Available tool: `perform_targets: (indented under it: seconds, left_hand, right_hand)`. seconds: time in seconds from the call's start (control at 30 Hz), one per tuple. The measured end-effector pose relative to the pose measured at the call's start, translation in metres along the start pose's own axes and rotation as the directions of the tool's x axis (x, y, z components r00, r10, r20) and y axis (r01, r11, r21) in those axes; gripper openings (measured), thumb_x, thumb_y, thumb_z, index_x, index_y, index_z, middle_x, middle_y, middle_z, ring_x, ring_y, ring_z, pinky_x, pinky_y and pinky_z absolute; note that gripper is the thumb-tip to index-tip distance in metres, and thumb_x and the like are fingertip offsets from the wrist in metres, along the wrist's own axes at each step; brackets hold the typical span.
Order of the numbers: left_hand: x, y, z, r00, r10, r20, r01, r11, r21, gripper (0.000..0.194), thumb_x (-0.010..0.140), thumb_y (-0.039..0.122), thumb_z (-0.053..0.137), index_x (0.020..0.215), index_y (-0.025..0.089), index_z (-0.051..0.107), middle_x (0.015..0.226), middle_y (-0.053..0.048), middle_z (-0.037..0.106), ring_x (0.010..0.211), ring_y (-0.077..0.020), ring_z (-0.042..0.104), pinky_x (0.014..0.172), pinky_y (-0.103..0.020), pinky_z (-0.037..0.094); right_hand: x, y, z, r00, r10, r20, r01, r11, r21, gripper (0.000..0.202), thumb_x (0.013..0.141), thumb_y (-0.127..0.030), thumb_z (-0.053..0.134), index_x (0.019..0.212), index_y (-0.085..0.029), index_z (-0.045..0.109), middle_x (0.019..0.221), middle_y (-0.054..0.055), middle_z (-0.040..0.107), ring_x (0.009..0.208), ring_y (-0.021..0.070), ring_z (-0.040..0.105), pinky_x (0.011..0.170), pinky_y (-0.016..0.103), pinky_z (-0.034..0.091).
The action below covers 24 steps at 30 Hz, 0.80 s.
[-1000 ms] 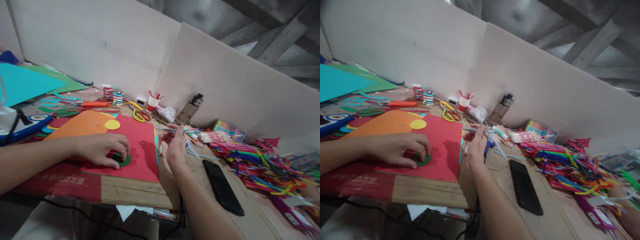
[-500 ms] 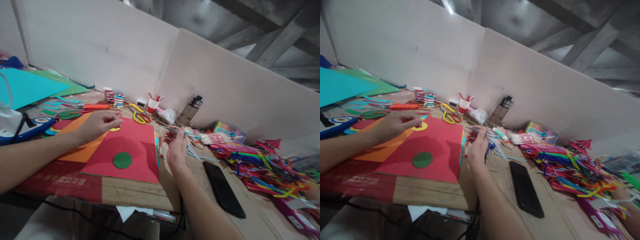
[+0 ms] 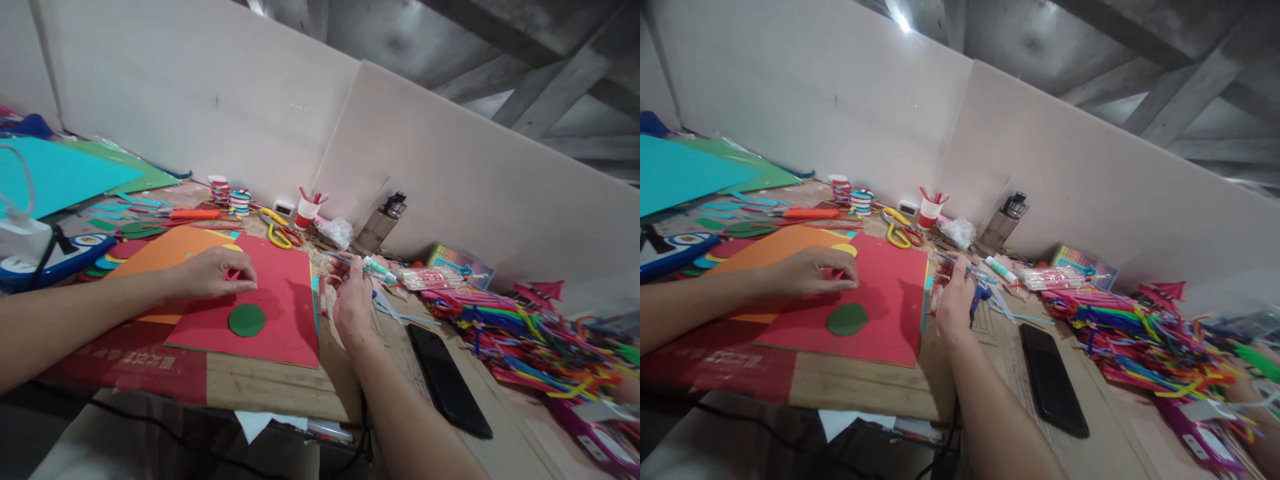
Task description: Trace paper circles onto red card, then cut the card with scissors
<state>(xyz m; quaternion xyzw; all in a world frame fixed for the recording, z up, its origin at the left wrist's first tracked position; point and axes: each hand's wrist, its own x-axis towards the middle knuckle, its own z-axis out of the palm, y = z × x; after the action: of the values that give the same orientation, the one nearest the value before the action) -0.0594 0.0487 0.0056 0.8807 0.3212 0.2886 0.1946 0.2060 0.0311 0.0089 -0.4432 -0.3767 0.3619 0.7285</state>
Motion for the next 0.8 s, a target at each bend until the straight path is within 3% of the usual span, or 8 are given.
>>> perform_targets:
  seconds: [0.17,0.33,0.47,0.6,0.67,0.73,0.8]
  left_hand:
    - [0.001,-0.004,-0.003,0.992,-0.100,-0.071,0.103,0.994,0.038,0.031,0.084,0.045,0.057,0.077,0.018,0.071,0.075,-0.001,0.071,0.069,-0.0125,0.060,0.067,-0.022,0.044]
    - [0.002,-0.006,-0.005,0.991,-0.088,-0.100,0.093,0.994,0.048,0.030,0.084,0.044,0.059,0.075,0.019,0.071,0.074,0.000,0.071,0.068,-0.0120,0.060,0.065,-0.021,0.044]
    - [-0.001,-0.001,-0.005,0.998,0.059,0.022,-0.058,0.997,-0.054,0.021,0.084,0.037,0.062,0.076,0.019,0.072,0.074,-0.002,0.072,0.068,-0.0123,0.062,0.067,-0.021,0.047]
    - [-0.003,0.006,-0.005,0.972,0.180,0.151,-0.150,0.970,-0.189,0.016,0.084,0.032,0.063,0.077,0.021,0.073,0.076,-0.003,0.073,0.069,-0.0130,0.064,0.068,-0.022,0.049]
    - [-0.003,0.006,-0.004,0.986,0.126,0.107,-0.106,0.979,-0.173,0.019,0.083,0.035,0.064,0.075,0.020,0.073,0.074,-0.003,0.073,0.068,-0.0134,0.064,0.067,-0.022,0.048]
    - [-0.001,0.002,-0.004,1.000,-0.004,-0.007,0.003,0.992,-0.127,0.024,0.082,0.039,0.063,0.072,0.019,0.071,0.072,-0.003,0.072,0.067,-0.0139,0.063,0.066,-0.023,0.047]
    - [0.002,-0.005,-0.006,0.978,-0.144,-0.151,0.131,0.987,-0.094,0.030,0.082,0.044,0.062,0.069,0.018,0.069,0.070,-0.002,0.070,0.067,-0.0145,0.061,0.065,-0.025,0.045]
  right_hand:
    - [-0.001,-0.004,0.003,0.992,0.117,-0.050,-0.114,0.992,0.060,0.030,0.084,-0.046,0.062,0.082,-0.016,0.065,0.065,-0.002,0.066,0.052,0.0082,0.056,0.046,0.019,0.041]
    - [0.000,-0.011,0.003,0.949,0.301,-0.089,-0.282,0.943,0.177,0.031,0.095,-0.037,0.048,0.078,-0.016,0.063,0.056,-0.003,0.061,0.045,0.0076,0.052,0.044,0.019,0.040]
    - [0.003,-0.012,0.002,0.944,0.318,-0.088,-0.298,0.936,0.187,0.035,0.097,-0.041,0.046,0.075,-0.017,0.061,0.054,-0.004,0.058,0.044,0.0072,0.050,0.043,0.019,0.039]
    - [0.002,-0.009,0.001,0.962,0.267,-0.059,-0.258,0.958,0.127,0.035,0.091,-0.046,0.054,0.075,-0.016,0.063,0.054,-0.004,0.058,0.044,0.0072,0.049,0.044,0.019,0.039]
    - [0.000,-0.008,0.002,0.968,0.245,-0.054,-0.238,0.965,0.111,0.035,0.090,-0.046,0.055,0.075,-0.016,0.064,0.054,-0.003,0.058,0.044,0.0074,0.048,0.043,0.019,0.039]
    - [-0.001,-0.007,0.003,0.971,0.233,-0.046,-0.227,0.969,0.102,0.035,0.090,-0.044,0.055,0.074,-0.015,0.064,0.053,-0.003,0.058,0.044,0.0074,0.048,0.042,0.019,0.038]
    - [-0.002,-0.006,0.003,0.972,0.229,-0.042,-0.225,0.970,0.094,0.035,0.090,-0.044,0.055,0.073,-0.015,0.065,0.053,-0.003,0.058,0.043,0.0072,0.047,0.041,0.018,0.037]
